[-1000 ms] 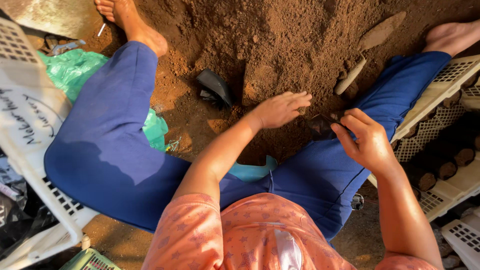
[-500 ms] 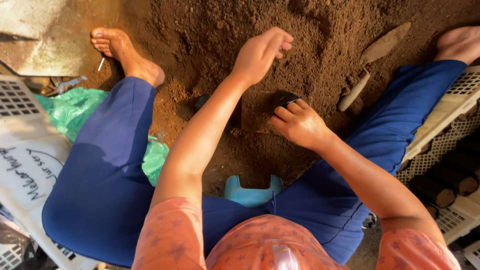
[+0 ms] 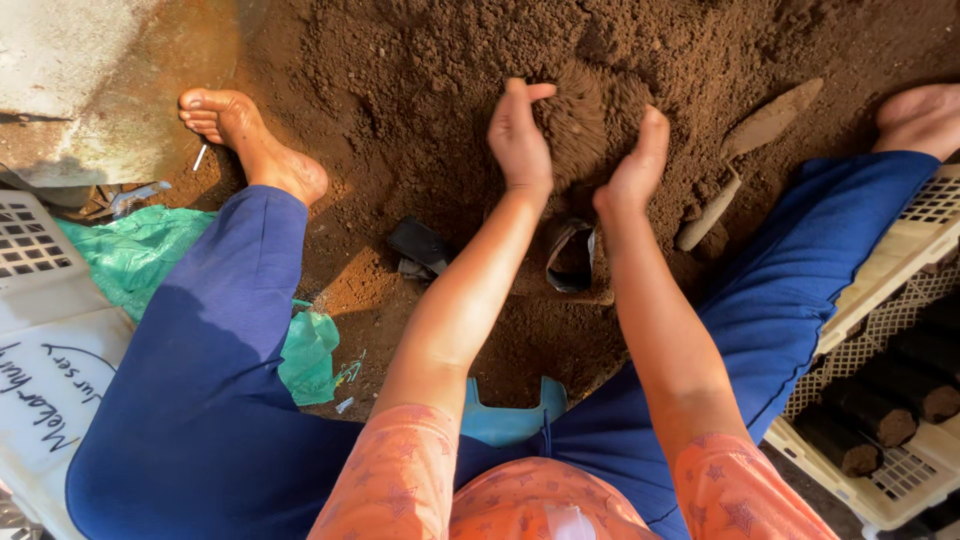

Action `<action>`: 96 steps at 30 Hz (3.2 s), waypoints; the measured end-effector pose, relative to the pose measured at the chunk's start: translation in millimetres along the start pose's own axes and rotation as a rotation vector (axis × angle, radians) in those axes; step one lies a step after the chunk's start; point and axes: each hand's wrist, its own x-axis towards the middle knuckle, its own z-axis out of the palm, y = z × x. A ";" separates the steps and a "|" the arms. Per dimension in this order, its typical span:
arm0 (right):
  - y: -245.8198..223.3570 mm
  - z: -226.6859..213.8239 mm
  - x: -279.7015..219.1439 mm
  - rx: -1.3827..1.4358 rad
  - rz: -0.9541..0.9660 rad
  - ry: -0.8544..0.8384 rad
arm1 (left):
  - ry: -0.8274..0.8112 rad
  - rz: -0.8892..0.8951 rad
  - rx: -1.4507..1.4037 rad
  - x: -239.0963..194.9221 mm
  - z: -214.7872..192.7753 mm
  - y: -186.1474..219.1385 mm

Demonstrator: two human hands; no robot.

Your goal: The person sits on the ground and repeatedly fills small black plastic nursery pouches with soil from a large pile. They pack the soil into each pouch by hand, then place the filled pouches into a nearby white plastic crate.

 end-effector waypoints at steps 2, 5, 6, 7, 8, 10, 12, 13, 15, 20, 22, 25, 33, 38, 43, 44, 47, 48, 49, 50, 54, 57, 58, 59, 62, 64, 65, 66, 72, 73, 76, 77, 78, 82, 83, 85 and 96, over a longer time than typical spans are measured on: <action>-8.6 8.6 -9.5 0.160 0.123 -0.104 | -0.064 -0.043 -0.062 -10.0 15.0 -3.0; -37.7 13.1 -19.8 0.184 0.243 -0.191 | -0.245 -0.046 -0.023 -15.6 31.4 20.9; -45.6 12.2 -23.8 0.159 0.274 -0.210 | -0.317 -0.015 0.056 -14.4 30.9 36.5; -51.9 9.4 -28.1 0.107 0.305 -0.140 | -0.386 0.018 0.139 -12.9 27.0 55.3; -60.5 2.0 -30.5 0.054 0.337 -0.069 | -0.424 0.239 0.326 -12.3 22.1 75.9; -69.0 -8.1 -34.4 0.125 0.358 -0.079 | -0.492 0.686 0.700 -11.8 7.9 121.0; -77.5 -26.4 -36.8 0.362 0.338 -0.228 | -0.764 0.618 0.800 -18.3 -11.0 162.6; -80.6 -34.7 -38.7 0.399 0.338 -0.251 | -0.901 0.582 0.845 -22.8 -18.7 179.5; -84.4 -48.8 -46.6 0.470 0.342 -0.299 | -1.188 0.633 1.004 -38.9 -33.8 203.2; -98.7 -58.3 -75.3 0.434 0.234 -0.173 | -1.417 0.497 1.241 -73.2 -40.1 203.7; -108.3 -56.3 -87.3 0.475 0.219 -0.236 | -1.386 0.360 1.257 -78.0 -40.1 192.4; -119.2 -51.2 -104.2 0.461 0.212 -0.305 | -1.297 0.496 0.978 -83.7 -45.9 177.0; -118.5 -16.5 -114.6 0.235 0.088 -0.364 | -1.135 -0.077 0.964 -89.4 -30.3 168.6; -110.8 -10.2 -113.2 0.248 -0.028 -0.461 | -1.100 -0.319 1.010 -75.1 -28.7 165.1; -109.3 -8.9 -119.2 0.196 -0.012 -0.558 | -1.110 -0.358 0.947 -65.2 -37.9 161.7; -109.7 -8.1 -120.2 0.194 -0.011 -0.591 | -1.125 -0.342 0.920 -63.2 -39.5 162.5; -109.1 -9.9 -122.3 0.172 -0.081 -0.655 | -1.157 -0.312 0.841 -61.0 -44.7 163.9; -108.0 -11.7 -122.8 0.162 -0.117 -0.671 | -1.160 -0.312 0.818 -60.6 -45.9 163.5; -106.8 -13.3 -122.9 0.173 -0.119 -0.698 | -1.165 -0.311 0.795 -60.3 -46.5 162.8; -105.6 -14.9 -123.2 0.184 -0.120 -0.726 | -1.164 -0.323 0.792 -60.3 -47.2 161.9; -103.2 -15.8 -131.8 0.162 -0.117 -0.796 | -1.171 -0.340 0.798 -58.5 -50.5 158.9; -117.5 -11.6 -146.0 0.149 -0.124 -0.883 | -1.177 -0.275 0.789 -58.6 -51.5 160.5; -128.6 -11.4 -150.4 -0.024 -0.181 -0.909 | -1.177 -0.242 0.781 -58.8 -52.1 162.2; -144.3 -13.3 -153.7 -0.201 -0.235 -0.930 | -1.193 -0.224 0.795 -59.9 -53.0 164.2; -195.3 -26.0 -166.0 -0.817 -0.632 -0.998 | -1.200 -0.305 0.812 -64.5 -55.9 168.9; -213.1 -34.4 -176.2 -1.238 -0.698 -1.013 | -1.143 -0.533 0.785 -66.6 -57.5 169.7; -214.0 -38.6 -180.7 -1.433 -0.582 -1.007 | -1.179 -0.358 0.814 -66.2 -58.0 168.9; -211.8 -42.3 -182.1 -1.625 -0.457 -0.994 | -1.211 -0.181 0.839 -65.4 -57.6 166.6; -132.7 -43.5 -149.1 -2.268 -0.501 -0.972 | -1.268 -0.005 0.871 -64.4 -65.0 142.1; -122.6 -40.7 -143.8 -2.297 -0.456 -0.980 | -1.266 0.007 0.871 -64.1 -64.5 140.2; -125.9 -34.8 -138.4 -2.336 -0.327 -1.040 | -1.304 0.065 0.947 -66.4 -63.4 140.2; -134.2 -34.0 -141.9 -2.338 -0.273 -1.066 | -1.302 0.075 0.956 -67.5 -62.7 140.8; -146.3 -33.9 -146.8 -2.221 -0.287 -1.064 | -1.301 0.085 0.964 -67.9 -61.9 141.6; -196.9 -32.7 -167.0 -1.974 -0.273 -1.027 | -1.290 0.058 0.899 -67.9 -62.3 145.9; -198.7 -28.4 -169.0 -1.959 -0.256 -1.006 | -1.289 0.061 0.902 -67.2 -62.0 147.5; -186.9 -15.1 -165.6 -2.034 -0.190 -1.062 | -1.290 0.072 0.908 -66.7 -59.6 149.8; -182.0 -12.0 -158.6 -1.907 -0.020 -1.130 | -1.062 0.074 0.835 -84.5 -63.8 163.3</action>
